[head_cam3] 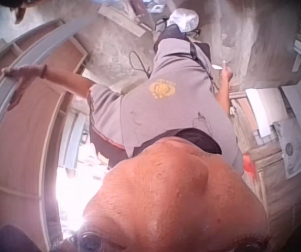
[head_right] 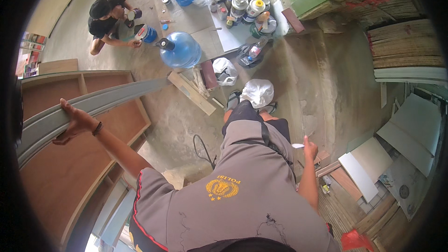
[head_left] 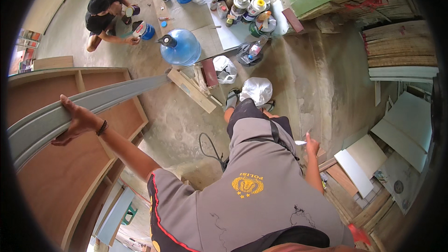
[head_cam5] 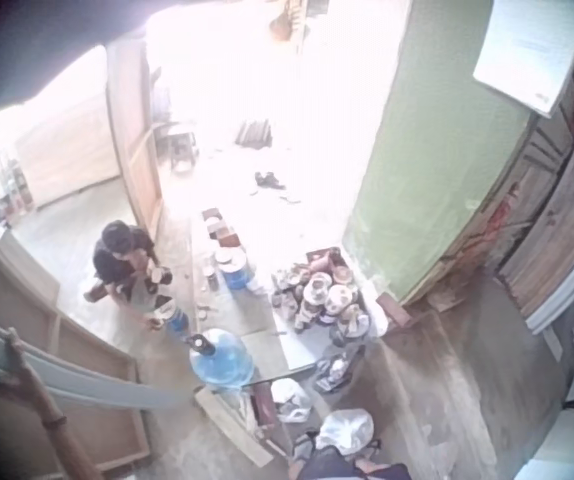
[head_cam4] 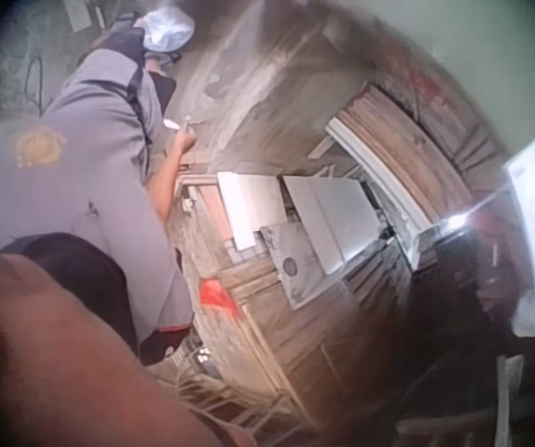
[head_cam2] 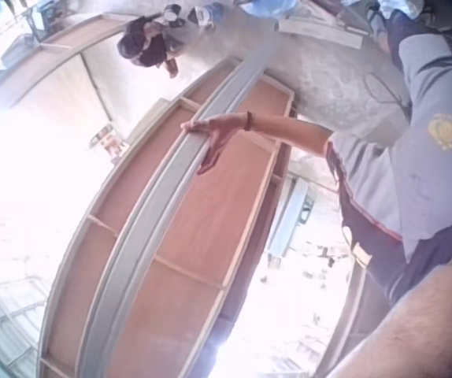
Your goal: The person walks through a cluttered workshop, picks up a small piece of wood, and retrieves a box of screws. They then sit on the floor and use a cordless drill to drive screws into a wooden furniture frame.
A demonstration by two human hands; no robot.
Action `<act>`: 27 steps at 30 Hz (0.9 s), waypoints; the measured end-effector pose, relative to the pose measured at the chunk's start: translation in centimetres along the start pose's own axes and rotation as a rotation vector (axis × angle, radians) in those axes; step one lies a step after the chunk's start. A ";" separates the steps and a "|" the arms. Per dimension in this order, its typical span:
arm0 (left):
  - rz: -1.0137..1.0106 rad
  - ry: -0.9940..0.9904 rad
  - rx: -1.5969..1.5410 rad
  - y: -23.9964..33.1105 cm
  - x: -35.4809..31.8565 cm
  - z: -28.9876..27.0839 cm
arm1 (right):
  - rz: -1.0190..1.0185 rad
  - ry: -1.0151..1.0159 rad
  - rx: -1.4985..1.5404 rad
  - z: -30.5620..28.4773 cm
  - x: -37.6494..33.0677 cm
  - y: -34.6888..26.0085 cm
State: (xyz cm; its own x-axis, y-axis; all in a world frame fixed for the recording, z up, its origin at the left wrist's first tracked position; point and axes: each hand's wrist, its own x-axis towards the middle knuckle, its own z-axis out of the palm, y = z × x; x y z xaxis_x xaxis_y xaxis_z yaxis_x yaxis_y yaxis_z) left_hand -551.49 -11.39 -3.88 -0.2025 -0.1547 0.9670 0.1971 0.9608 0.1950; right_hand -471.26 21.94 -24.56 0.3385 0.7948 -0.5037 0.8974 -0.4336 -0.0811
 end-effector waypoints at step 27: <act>-0.113 0.039 -0.041 0.7 -1.0 -0.4 | -0.108 0.075 -0.040 3.6 -3.2 -9.5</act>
State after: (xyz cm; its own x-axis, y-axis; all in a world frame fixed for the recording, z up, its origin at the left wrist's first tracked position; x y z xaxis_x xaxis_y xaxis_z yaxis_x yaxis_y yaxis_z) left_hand -550.77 -10.61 -4.66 -0.1879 -0.2712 0.9440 0.2141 0.9267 0.3088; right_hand -481.90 22.03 -25.26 0.2580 0.8660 -0.4283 0.9399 -0.3276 -0.0963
